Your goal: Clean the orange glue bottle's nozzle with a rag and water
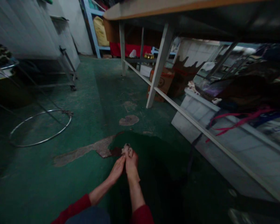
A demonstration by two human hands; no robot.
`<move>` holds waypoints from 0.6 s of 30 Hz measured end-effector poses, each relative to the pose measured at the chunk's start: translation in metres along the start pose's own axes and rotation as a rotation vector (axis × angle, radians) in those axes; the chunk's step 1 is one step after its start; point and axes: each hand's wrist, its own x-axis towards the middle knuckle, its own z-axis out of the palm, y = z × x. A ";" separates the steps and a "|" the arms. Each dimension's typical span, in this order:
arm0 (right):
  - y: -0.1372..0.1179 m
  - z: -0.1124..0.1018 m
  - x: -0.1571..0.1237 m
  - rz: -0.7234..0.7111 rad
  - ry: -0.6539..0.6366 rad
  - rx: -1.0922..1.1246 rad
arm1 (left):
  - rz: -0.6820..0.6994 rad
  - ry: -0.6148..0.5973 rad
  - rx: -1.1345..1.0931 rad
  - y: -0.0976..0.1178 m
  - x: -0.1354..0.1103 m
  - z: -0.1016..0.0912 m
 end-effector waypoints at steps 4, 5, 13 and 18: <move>0.003 -0.010 0.000 0.042 -0.098 0.042 | 0.077 -0.054 0.197 0.002 -0.003 -0.007; 0.003 -0.015 0.000 0.064 -0.121 0.059 | 0.092 -0.072 0.241 0.003 -0.004 -0.009; -0.015 -0.072 -0.013 0.194 -0.226 0.262 | 0.200 -0.413 0.485 0.051 -0.002 -0.011; -0.027 -0.115 0.010 0.083 -0.050 0.215 | -0.085 -0.366 -0.126 0.051 -0.001 -0.006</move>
